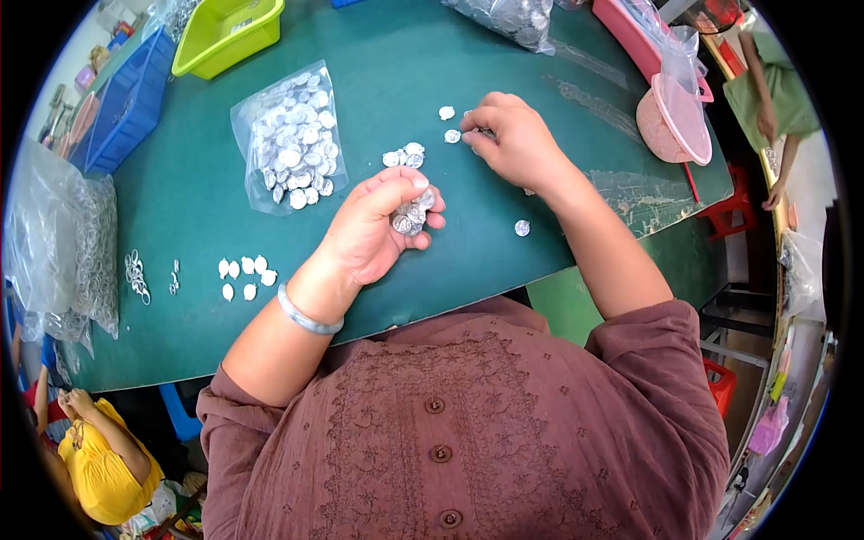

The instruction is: The person picks up small circular metal components from a table, organizes them into small groups, and uses pliers to clip or adjust the edges of individual components.

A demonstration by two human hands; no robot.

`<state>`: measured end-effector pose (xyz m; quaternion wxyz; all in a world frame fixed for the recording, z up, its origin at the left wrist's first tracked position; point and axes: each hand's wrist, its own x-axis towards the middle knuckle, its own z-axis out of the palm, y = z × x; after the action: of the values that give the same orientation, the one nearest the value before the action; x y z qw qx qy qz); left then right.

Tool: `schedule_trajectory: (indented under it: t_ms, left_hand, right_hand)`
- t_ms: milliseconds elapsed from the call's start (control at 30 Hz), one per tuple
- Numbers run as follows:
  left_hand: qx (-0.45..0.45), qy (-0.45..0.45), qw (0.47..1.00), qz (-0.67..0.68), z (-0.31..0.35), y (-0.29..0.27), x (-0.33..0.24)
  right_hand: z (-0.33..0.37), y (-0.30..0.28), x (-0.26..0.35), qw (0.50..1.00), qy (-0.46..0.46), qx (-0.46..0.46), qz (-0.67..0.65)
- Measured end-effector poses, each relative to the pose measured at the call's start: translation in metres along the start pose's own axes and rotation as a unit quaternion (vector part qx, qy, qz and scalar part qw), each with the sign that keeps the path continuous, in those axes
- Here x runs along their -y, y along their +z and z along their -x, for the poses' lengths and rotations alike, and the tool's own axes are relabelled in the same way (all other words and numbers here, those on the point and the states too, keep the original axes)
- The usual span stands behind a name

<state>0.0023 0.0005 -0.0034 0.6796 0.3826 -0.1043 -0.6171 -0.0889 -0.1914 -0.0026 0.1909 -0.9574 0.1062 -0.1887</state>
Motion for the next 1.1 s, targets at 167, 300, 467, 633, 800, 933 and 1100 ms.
schedule_trajectory:
  t_ms: [167,300,467,633,800,933,1100]
  left_hand:
    - [-0.008,-0.003,1.0,-0.016,-0.002,-0.005,0.001]
    - [-0.012,-0.011,1.0,-0.016,-0.001,-0.002,-0.001]
    - [-0.037,-0.024,0.999,-0.015,0.0,0.0,-0.002]
    - [-0.041,-0.025,0.999,-0.016,0.0,-0.001,0.001]
    - [-0.064,0.001,0.997,-0.032,0.0,0.003,0.003]
    - [-0.067,0.026,0.995,-0.066,0.0,0.004,0.004]
    - [-0.065,0.039,0.991,-0.108,0.0,0.004,0.007]
  right_hand:
    - [-0.005,0.008,0.001,0.998,-0.044,-0.007,0.041]
    - [-0.007,0.007,-0.001,0.997,-0.07,-0.019,0.033]
    - [-0.001,-0.005,0.018,0.977,0.039,0.057,-0.201]
    - [0.011,-0.013,0.035,0.966,-0.144,-0.018,-0.213]
    - [0.018,-0.014,0.032,0.956,-0.179,-0.006,-0.234]
    - [0.029,-0.01,0.037,0.87,0.037,0.033,-0.49]
    - [0.031,-0.005,0.043,0.9,0.003,-0.016,-0.435]
